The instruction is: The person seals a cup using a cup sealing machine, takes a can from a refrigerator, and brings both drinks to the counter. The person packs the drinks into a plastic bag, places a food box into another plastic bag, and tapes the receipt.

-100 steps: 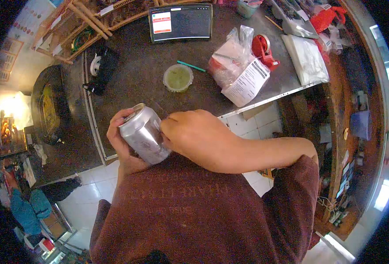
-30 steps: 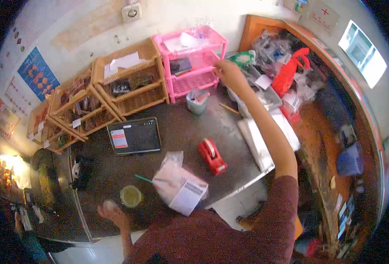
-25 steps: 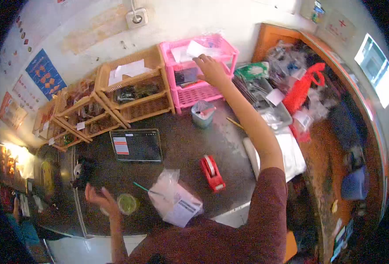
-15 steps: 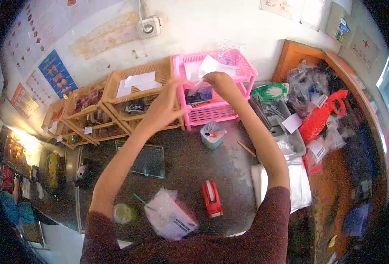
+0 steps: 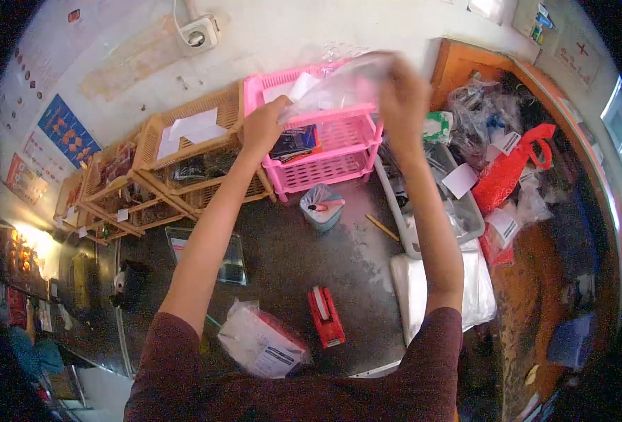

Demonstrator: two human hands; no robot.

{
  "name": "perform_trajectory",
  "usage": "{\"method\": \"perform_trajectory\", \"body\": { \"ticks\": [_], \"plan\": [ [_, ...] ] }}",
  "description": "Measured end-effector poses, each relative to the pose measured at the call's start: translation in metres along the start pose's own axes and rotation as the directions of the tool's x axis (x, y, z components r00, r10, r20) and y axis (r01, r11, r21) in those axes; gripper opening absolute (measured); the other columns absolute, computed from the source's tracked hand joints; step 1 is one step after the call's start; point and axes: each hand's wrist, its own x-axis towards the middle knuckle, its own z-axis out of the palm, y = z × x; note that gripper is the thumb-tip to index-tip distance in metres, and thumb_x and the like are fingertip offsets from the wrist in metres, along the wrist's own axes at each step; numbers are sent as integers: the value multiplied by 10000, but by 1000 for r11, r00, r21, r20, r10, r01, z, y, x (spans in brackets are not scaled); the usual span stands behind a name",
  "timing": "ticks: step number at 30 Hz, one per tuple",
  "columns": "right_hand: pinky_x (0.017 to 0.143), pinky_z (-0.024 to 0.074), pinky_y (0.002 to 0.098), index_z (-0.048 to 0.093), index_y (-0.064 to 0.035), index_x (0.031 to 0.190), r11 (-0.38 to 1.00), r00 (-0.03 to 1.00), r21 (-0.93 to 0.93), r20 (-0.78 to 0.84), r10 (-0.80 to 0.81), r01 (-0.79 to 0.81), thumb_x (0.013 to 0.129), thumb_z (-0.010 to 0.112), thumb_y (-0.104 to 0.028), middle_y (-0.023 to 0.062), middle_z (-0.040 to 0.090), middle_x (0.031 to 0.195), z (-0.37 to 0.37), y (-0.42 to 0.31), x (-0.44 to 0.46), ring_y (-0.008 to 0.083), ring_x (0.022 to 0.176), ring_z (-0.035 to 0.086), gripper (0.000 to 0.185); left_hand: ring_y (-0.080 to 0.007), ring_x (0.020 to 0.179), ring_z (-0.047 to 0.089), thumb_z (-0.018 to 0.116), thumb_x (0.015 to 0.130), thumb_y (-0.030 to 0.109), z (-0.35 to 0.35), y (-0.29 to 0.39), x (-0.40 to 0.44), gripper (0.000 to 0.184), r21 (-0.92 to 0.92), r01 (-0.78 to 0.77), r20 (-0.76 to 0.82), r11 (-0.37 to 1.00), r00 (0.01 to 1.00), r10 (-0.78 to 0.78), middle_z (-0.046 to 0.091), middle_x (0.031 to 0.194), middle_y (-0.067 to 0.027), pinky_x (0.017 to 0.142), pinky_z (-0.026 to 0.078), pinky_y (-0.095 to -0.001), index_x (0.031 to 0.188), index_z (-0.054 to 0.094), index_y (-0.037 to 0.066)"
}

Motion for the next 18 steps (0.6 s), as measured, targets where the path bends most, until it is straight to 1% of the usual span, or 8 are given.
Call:
{"method": "perform_trajectory", "body": {
  "ticks": [2,8,9,10,12,13,15,18],
  "plan": [
    [654,419,227,582,13,924,976,970,215,-244,22,32,838,508,-90,26,583,847,-23,-45,20,93,747,522,153,-332,783,580,559,715,83,1,2,3,372,3,49,-74,999,996,-49,586,892,-171,681,449,-412,1073,458,88],
    [574,512,259,552,34,971,812,946,488,134,294,-322,887,461,-260,105,615,918,-76,-112,36,177,702,620,318,-285,879,558,563,744,153,-47,38,-66,497,-107,-112,-523,988,852,40,546,954,-194,751,438,-381,1173,383,-21],
    [569,511,256,552,27,973,801,933,479,167,319,-360,887,462,-257,94,615,907,-79,-121,31,166,704,617,310,-266,962,515,550,759,166,-60,42,-98,476,-329,-35,-345,944,935,-85,507,1043,-193,810,408,-375,1172,403,-18],
    [564,510,254,553,20,976,786,916,470,204,346,-402,887,462,-255,83,615,896,-79,-129,22,155,707,613,302,-247,1046,473,536,774,179,-73,45,-131,456,-502,106,-148,859,967,-206,467,1132,-192,869,379,-369,1172,424,-16],
    [553,509,248,554,6,981,748,871,447,285,401,-490,887,462,-250,61,615,873,-78,-148,2,132,712,606,287,-234,1196,337,504,809,216,-102,58,-189,473,-773,172,182,610,982,-47,343,1293,-165,988,263,-364,1217,396,3],
    [572,470,217,571,-7,945,699,818,427,348,459,-574,889,466,-245,13,598,819,-75,-164,-9,76,697,561,267,-235,1252,265,487,828,237,-126,76,-210,509,-886,4,91,464,982,166,281,1349,-143,1035,195,-365,1266,348,17],
    [588,429,197,578,-10,917,729,821,399,399,408,-557,891,467,-243,-13,578,796,-70,-165,-31,48,685,516,260,-258,1269,226,559,782,345,-152,99,-245,681,-991,131,132,22,977,166,233,1375,-123,1051,139,-368,1303,267,19],
    [615,357,171,585,-10,870,763,798,306,428,424,-570,895,466,-237,-49,544,777,-65,-185,-58,14,693,446,258,-317,1275,193,650,650,518,-169,101,-296,989,-920,109,44,-378,983,178,196,1372,-193,1067,92,-425,1314,173,-39]
  ]
}}
